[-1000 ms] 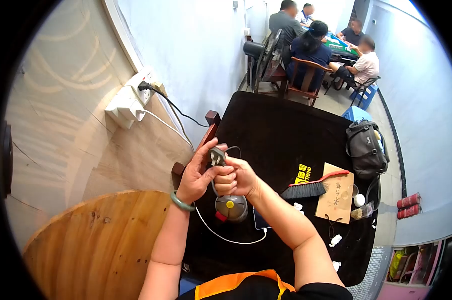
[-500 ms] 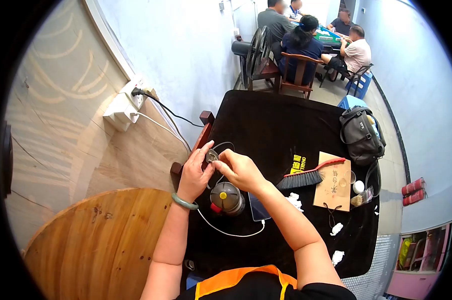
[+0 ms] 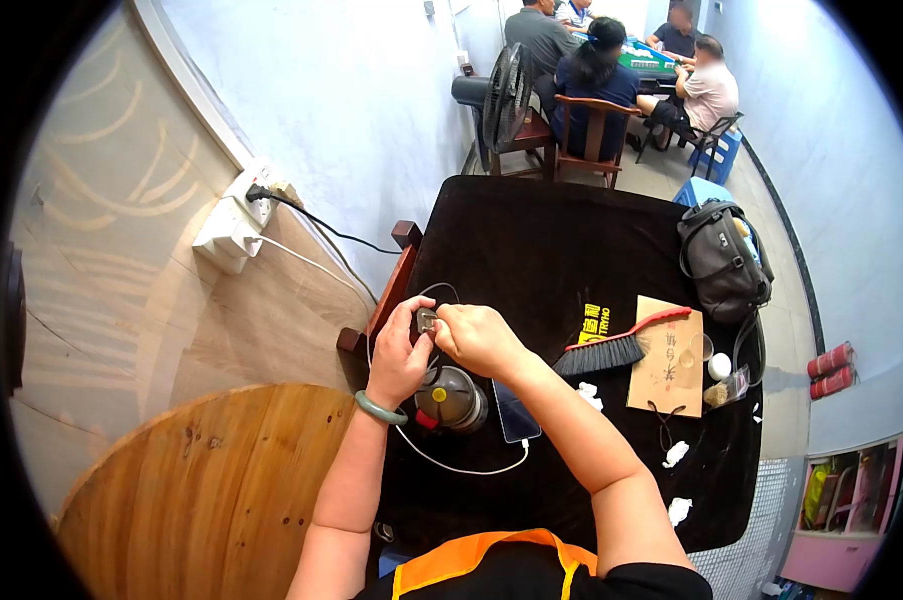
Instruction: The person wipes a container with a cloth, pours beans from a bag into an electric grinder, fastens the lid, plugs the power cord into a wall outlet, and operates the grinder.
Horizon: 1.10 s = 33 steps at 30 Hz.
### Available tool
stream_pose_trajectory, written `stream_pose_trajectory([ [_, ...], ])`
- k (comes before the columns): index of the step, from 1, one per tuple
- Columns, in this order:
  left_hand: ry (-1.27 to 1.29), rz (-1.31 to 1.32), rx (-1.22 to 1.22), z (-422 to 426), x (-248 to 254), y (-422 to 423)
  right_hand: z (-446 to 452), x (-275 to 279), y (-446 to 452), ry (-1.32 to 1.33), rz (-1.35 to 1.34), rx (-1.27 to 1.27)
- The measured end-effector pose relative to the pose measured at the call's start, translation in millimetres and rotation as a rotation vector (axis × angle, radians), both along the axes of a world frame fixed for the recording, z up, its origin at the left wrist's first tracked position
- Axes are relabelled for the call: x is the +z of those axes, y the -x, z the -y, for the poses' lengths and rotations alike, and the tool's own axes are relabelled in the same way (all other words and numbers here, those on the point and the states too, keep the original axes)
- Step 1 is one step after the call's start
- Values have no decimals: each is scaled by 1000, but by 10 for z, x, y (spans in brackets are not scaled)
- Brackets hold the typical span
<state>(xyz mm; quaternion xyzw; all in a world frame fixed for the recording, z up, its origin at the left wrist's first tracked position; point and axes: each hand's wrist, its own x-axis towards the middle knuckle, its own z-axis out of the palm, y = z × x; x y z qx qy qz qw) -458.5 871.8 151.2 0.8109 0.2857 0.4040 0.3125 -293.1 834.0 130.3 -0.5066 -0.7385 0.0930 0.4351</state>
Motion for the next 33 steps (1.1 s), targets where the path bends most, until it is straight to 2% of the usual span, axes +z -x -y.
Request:
stream_pose_trajectory([
  [7, 248, 32, -32, -45, -43, 32, -103, -86, 9, -125, -12, -2],
  [10, 408, 138, -51, -117, -53, 41, -131, -48, -9, -40, 37, -17],
  [13, 524, 353, -134, -258, -131, 125, -142, 103, -65, 252, -329, 79],
  [14, 490, 371, -172, -307, -147, 155, -243, -134, -118, 377, -627, 214],
  [18, 681, 492, -282, -330, -66, 197, -392, -226, 67, 650, -1137, 641],
  [19, 391, 347, -246, -396, -88, 210, -410, -187, 127, 724, -1231, 754],
  [21, 499, 407, -248, -370, -81, 222, -457, -191, 215, 696, -1196, 727],
  [24, 290, 360, -92, -361, -144, 238, -556, -176, 355, 549, -1076, 584],
  [27, 329, 413, -52, -353, -172, 222, -499, -49, 478, 514, -998, 342],
  [29, 589, 435, -42, -314, -87, 242, -458, -3, 515, 565, -1021, 324],
  [30, 592, 448, -62, -325, -120, 245, -479, -51, 502, 527, -1002, 380],
  [31, 343, 423, -29, -408, -297, 275, -521, -132, 506, 495, -991, 448],
  [33, 316, 455, -30, -353, -256, 246, -565, -172, 544, 441, -1039, 485],
])
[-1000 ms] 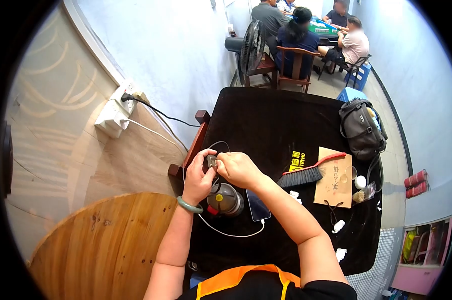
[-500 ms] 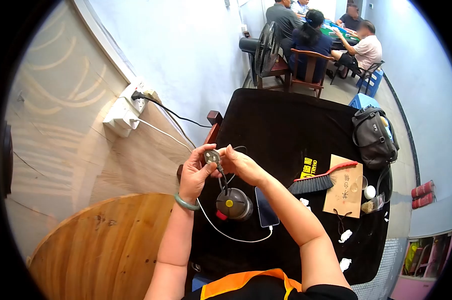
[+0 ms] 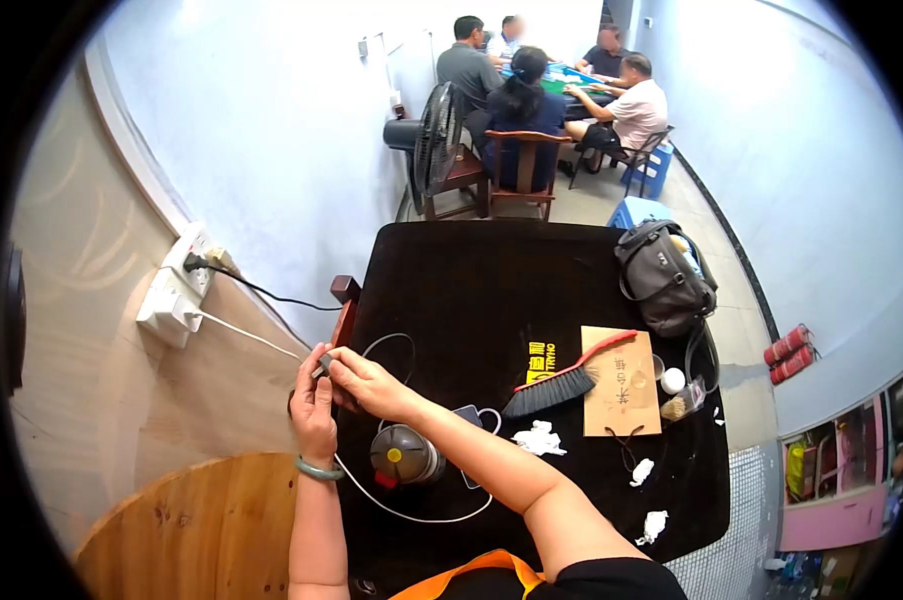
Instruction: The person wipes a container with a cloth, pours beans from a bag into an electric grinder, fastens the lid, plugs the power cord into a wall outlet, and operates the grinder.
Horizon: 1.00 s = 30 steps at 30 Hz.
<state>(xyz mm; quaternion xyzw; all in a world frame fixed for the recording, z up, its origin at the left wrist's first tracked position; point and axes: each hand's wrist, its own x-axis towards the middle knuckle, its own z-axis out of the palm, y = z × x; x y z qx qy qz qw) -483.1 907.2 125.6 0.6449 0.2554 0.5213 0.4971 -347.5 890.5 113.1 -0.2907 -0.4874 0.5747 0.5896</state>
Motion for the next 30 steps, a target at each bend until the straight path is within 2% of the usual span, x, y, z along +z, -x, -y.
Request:
stream_pose_trajectory([
  [3, 53, 25, -28, 38, 33, -37, 5, 0, -14, -34, 47, -33],
  [6, -53, -16, 74, 54, 30, -94, 20, 10, -45, -10, 79, -32],
  [8, -22, -71, 84, -11, -40, -51, 7, 66, -68, 36, 80, -1],
  [11, -12, -3, 50, -41, -45, 29, 15, 207, -232, 26, 336, 64],
  [12, -25, -12, 57, -33, -37, 86, -26, 198, -230, 79, 289, 129],
  [14, -7, 176, 13, -61, -157, 179, -153, 172, -150, 49, 332, 43],
  [15, -13, 182, 46, -81, -291, 269, -239, 215, -65, -25, 392, -50],
  [18, 147, 8, 227, -11, -809, 539, -537, 424, 187, -270, 483, -291],
  [19, 129, -160, 302, 54, -976, 657, -720, 418, 224, -329, 538, -411],
  [20, 119, -213, 352, 119, -1123, 739, -906, 416, 230, -389, 593, -534],
  [22, 153, -321, 460, 266, -1369, 942, -1167, 539, 164, -284, 573, -669],
  [25, 130, -454, 513, 485, -1704, 1070, -1375, 618, 234, -335, 520, -537],
  [28, 80, -852, 481, 603, -2177, 1117, -1510, 670, 479, -307, 557, -381],
  [30, 119, -884, 407, 615, -2357, 1076, -1644, 660, 661, -325, 552, -456],
])
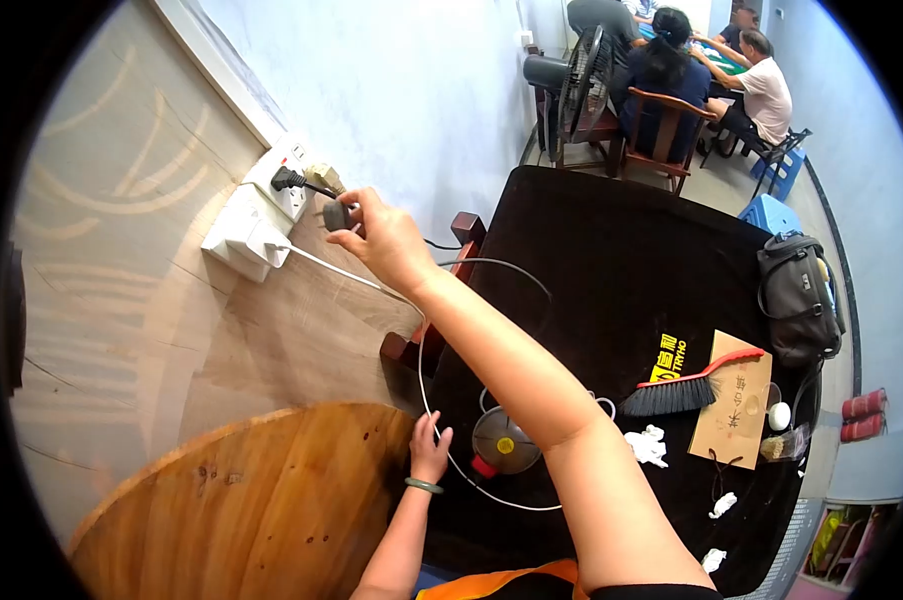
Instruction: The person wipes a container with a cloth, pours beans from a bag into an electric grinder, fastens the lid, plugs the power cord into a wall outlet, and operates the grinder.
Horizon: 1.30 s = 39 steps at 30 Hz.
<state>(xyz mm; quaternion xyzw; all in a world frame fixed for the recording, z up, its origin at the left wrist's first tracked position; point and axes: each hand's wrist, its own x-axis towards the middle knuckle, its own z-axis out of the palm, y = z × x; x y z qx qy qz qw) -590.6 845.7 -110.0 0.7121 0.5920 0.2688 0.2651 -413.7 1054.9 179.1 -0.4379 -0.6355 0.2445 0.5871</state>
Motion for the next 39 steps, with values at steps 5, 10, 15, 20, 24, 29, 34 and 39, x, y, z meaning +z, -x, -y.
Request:
stream_pose_trajectory([
  [5, -238, -298, -111, 97, -225, 7, -276, -137, 257, -337, 46, -240],
  [10, -225, -382, -136, 90, -130, -44, -220, -220, 386, -469, 79, -311],
  [15, -250, -366, -128, 88, -123, -62, -424, -182, 459, -538, 66, -421],
  [20, -246, -393, -113, 93, -126, -72, -478, -197, 539, -574, 66, -479],
  [24, -251, -386, -117, 83, -118, -78, -511, -199, 520, -576, 93, -531],
  [29, -231, -389, -112, 88, -86, -88, -494, -161, 506, -574, 74, -511],
  [34, -267, -378, -113, 69, -120, -87, -416, -149, 493, -620, 109, -476],
  [39, -265, -370, -119, 66, -115, -97, -383, -230, 482, -717, 317, -495],
])
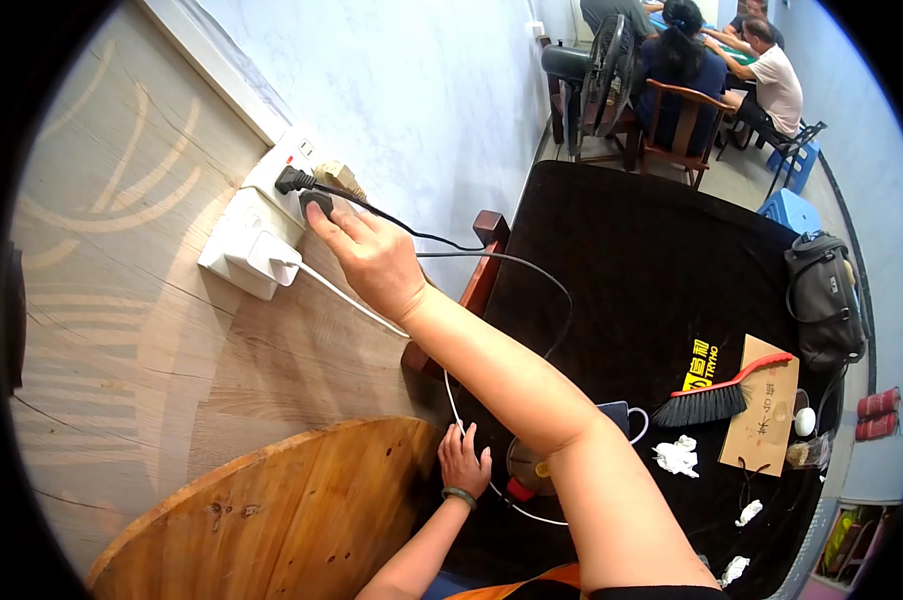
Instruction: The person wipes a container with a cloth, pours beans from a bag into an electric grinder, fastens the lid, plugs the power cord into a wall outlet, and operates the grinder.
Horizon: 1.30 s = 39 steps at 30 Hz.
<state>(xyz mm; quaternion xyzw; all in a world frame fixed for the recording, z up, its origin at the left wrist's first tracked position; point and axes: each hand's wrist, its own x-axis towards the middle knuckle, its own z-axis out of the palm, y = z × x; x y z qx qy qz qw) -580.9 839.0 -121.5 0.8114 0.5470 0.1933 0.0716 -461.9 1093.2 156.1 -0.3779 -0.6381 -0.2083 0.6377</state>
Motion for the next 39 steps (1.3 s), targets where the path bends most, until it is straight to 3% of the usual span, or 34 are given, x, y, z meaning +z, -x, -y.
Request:
stream_pose_trajectory([
  [13, -19, 1, -6, 20, -28, -5, 65, 44, -74, 126, 85, -9],
  [16, 6, 7, 11, -5, -20, -18, 220, 194, -186, 278, 147, 49],
  [23, 26, -10, 16, -8, -6, -15, 175, 148, -107, 233, 64, 218],
  [28, 30, -14, 11, 24, 15, -5, 163, 81, -130, 387, 128, 298],
  [33, 11, -15, -3, -10, 10, -33, 124, 218, -296, 397, 202, 398],
  [39, 44, -9, -21, -32, 7, -37, 82, 94, -184, 297, 198, 276],
])
